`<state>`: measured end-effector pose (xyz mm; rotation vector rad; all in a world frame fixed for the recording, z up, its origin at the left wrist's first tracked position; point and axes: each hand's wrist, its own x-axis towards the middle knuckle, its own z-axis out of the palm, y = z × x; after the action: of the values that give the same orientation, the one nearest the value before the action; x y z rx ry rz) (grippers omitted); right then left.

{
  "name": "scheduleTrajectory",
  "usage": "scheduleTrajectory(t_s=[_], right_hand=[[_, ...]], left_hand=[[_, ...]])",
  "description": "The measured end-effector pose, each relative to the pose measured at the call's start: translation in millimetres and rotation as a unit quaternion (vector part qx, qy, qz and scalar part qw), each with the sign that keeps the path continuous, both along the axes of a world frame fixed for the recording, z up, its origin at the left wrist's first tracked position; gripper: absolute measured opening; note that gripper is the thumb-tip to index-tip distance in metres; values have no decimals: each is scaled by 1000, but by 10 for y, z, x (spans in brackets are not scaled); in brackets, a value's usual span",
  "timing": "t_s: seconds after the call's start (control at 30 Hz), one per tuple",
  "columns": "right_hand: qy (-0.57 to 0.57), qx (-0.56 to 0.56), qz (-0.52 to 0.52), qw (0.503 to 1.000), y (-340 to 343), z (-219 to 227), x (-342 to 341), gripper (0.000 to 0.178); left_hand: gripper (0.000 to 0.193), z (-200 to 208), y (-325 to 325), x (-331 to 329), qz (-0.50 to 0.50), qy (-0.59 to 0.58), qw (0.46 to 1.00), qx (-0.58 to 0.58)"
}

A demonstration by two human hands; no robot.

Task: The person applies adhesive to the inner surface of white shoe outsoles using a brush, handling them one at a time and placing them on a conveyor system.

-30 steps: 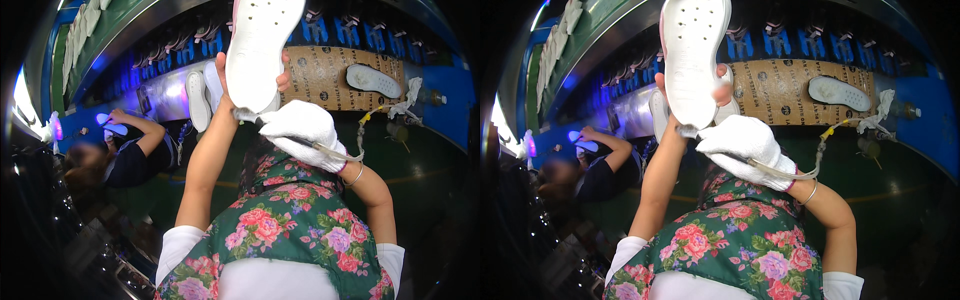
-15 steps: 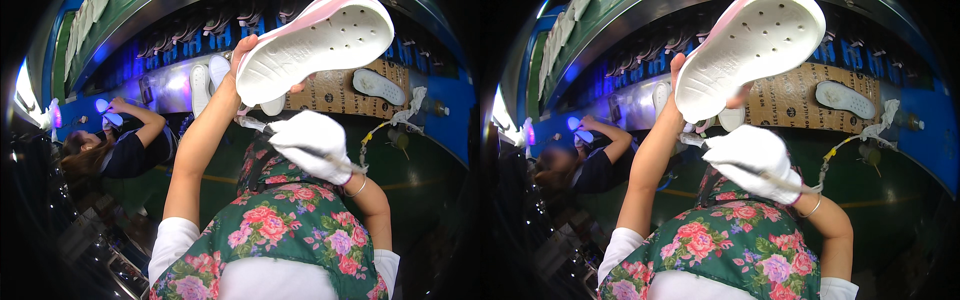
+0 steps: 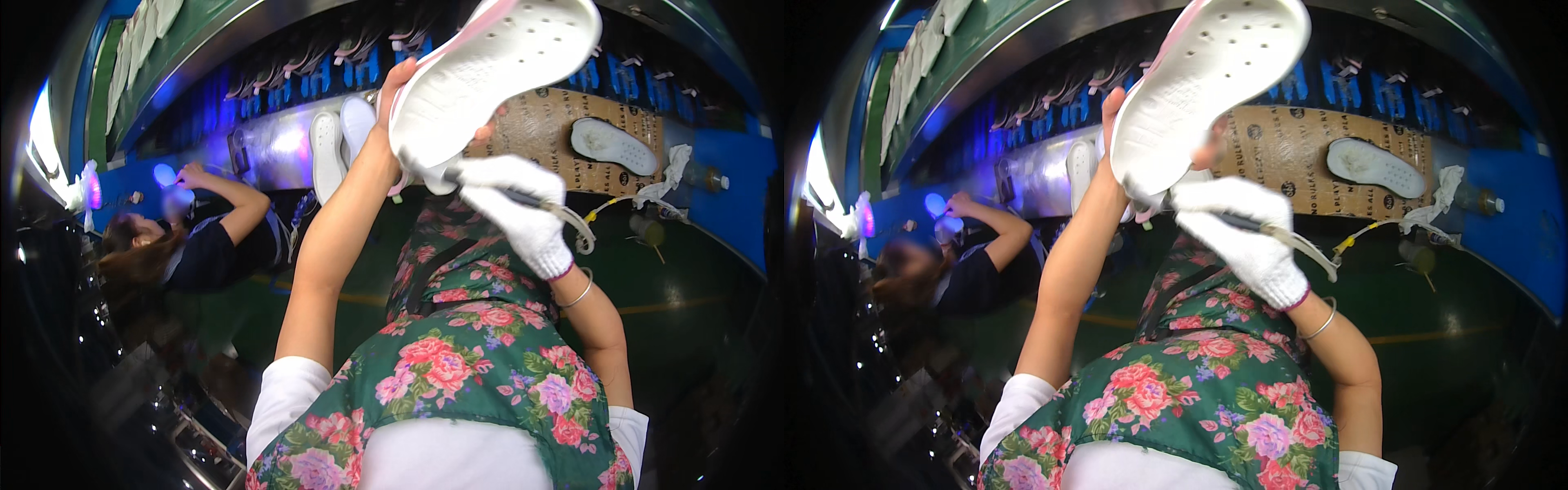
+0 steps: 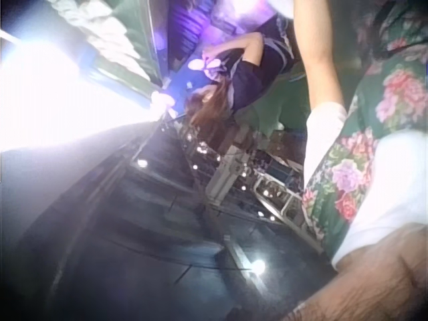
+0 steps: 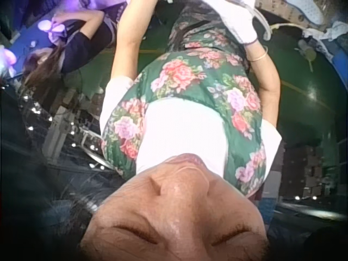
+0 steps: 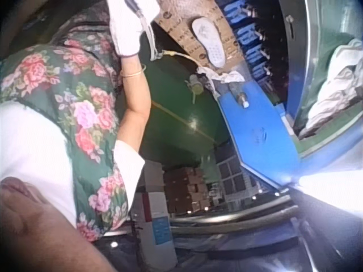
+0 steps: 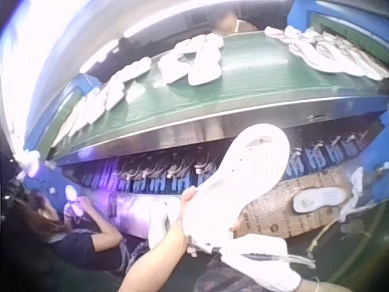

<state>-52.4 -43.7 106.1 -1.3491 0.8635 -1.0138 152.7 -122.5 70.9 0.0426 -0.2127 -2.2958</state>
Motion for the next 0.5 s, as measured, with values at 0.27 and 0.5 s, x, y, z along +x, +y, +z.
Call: scheduleTrajectory(t_s=[0.27, 0.5], right_hand=[[90, -128, -80, 984, -446, 231, -416, 22], [178, -308, -121, 927, -536, 362, -603, 23]], left_hand=[[84, -103, 473, -232, 110, -128, 979, 116], [89, -33, 579, -512, 147, -144, 967, 151]])
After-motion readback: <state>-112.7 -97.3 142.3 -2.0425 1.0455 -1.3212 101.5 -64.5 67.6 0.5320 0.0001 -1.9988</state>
